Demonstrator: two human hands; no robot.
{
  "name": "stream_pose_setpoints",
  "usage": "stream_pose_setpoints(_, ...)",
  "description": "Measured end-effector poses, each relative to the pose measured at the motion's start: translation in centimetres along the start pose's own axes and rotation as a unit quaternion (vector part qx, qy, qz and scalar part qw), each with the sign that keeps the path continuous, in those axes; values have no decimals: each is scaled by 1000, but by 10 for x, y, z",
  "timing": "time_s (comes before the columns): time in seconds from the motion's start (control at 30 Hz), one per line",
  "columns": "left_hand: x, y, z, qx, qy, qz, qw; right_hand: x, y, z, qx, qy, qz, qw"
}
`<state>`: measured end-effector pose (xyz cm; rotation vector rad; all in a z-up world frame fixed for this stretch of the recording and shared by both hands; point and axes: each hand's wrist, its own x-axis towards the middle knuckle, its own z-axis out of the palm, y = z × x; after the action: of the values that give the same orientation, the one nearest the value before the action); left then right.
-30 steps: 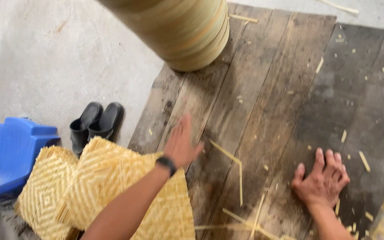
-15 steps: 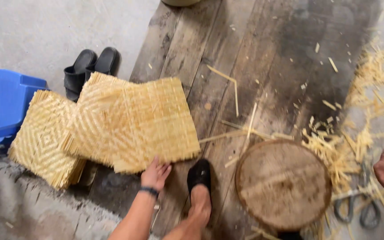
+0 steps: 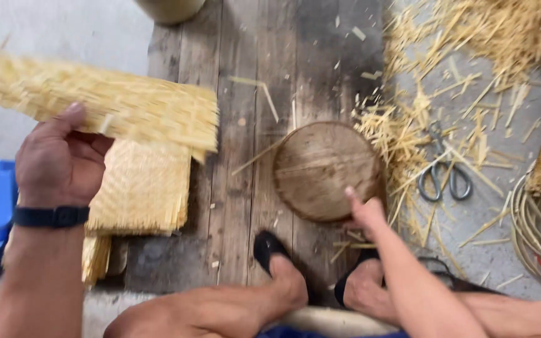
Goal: Weaving bamboo strips into a circular basket base using a wooden mold and trimming the edges with scissors.
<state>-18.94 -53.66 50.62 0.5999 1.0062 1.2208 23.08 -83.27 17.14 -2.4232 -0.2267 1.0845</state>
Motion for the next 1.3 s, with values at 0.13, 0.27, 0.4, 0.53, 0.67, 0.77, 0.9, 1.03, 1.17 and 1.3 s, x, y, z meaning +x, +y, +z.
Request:
stream_pose_setpoints(0.13, -1, -19, 56, 124, -158, -42, 979, 91, 54, 4, 73, -40, -16, 996)
stream_pose_setpoints(0.27, 65, -167, 6, 217, -151, -175, 949, 36, -34, -86, 465, -236, -101, 847)
stream_pose_setpoints(0.4, 41, -279, 10, 342, -90, -270, 896, 22, -67, -98, 392, -261, -33, 882)
stream_pose_setpoints(0.53, 63, -372, -37, 505, -124, -190, 833, 68, -17, -68, 134, -168, -102, 971)
stream_pose_setpoints(0.67, 47, -371, -31, 485, -136, -165, 848, 63, -18, -67, 157, -193, -49, 967)
stream_pose_setpoints(0.77, 46, -366, -16, 473, -133, -101, 865, 14, -66, -66, -76, 32, -184, 980)
stream_pose_setpoints(0.9, 37, -361, -13, 495, -109, -94, 857, -43, -109, -37, -252, 41, -454, 854)
stream_pose_setpoints(1.03, 17, -344, 13, 555, -61, -60, 827, -45, -91, 0, -430, 29, -532, 729)
stream_pose_setpoints(1.17, -64, -318, 67, 546, -72, 142, 822, -59, -99, 0, -446, 65, -528, 720)
stream_pose_setpoints(1.3, -144, -317, 116, 527, -214, 299, 767, -48, -92, 5, -435, 42, -529, 727)
